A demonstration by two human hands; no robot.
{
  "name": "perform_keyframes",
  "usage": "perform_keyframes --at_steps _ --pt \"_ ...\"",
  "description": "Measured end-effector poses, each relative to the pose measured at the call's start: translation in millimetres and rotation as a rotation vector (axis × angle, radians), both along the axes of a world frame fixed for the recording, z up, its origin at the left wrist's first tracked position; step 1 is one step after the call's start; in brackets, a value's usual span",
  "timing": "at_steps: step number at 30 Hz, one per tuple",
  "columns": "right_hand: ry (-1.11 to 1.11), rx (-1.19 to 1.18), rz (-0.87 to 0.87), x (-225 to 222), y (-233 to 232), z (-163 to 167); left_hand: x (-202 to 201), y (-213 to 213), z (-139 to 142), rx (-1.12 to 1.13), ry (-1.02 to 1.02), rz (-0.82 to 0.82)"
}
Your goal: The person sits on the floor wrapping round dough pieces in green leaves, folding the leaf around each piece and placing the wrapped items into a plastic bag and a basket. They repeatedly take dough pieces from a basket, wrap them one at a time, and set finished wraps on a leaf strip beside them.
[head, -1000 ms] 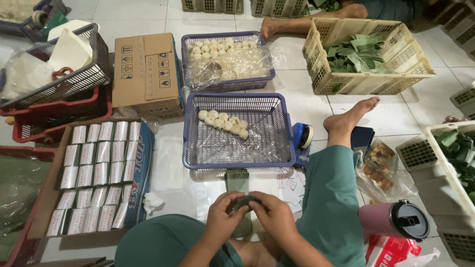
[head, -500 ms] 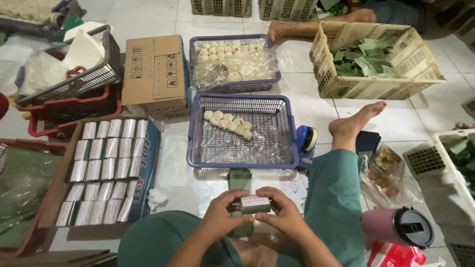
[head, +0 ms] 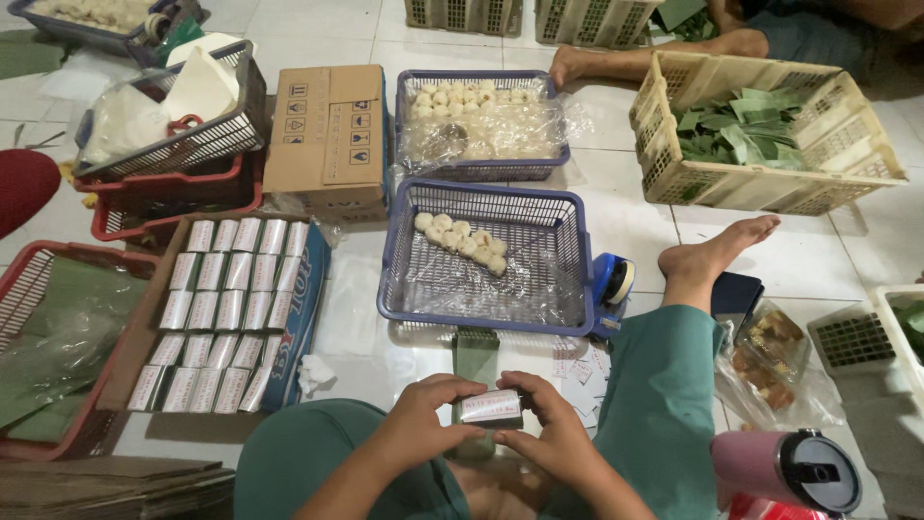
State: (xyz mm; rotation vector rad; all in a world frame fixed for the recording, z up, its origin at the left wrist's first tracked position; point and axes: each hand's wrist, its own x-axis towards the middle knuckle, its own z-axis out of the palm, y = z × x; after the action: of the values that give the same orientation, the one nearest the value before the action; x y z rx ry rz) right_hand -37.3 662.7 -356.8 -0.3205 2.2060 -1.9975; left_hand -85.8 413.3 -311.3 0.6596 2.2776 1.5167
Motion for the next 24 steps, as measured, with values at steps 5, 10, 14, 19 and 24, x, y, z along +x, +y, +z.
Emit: perform_keyframes --at_steps 5,10,14,19,24 --pt "-0.031 0.097 0.009 -7.0 -13.2 11.0 0.7 -5.0 -3.7 -0.028 0.094 -0.072" --pt "0.215 0.278 0.018 -20.2 -16.1 16.0 -19.8 -23.0 -30.3 -0.028 0.007 0.171" --pt "0.188 0.367 -0.099 -24.1 -5.6 5.2 -60.4 -101.7 -52.8 -0.105 -0.021 0.711" --pt "0.088 0.450 -0.207 -21.3 8.9 -22.2 -84.8 -205.3 -76.0 -0.603 0.307 1.113" --pt "0.064 0.525 -0.261 -22.7 12.9 -37.9 -89.1 -224.1 -82.6 -0.502 -0.111 1.052"
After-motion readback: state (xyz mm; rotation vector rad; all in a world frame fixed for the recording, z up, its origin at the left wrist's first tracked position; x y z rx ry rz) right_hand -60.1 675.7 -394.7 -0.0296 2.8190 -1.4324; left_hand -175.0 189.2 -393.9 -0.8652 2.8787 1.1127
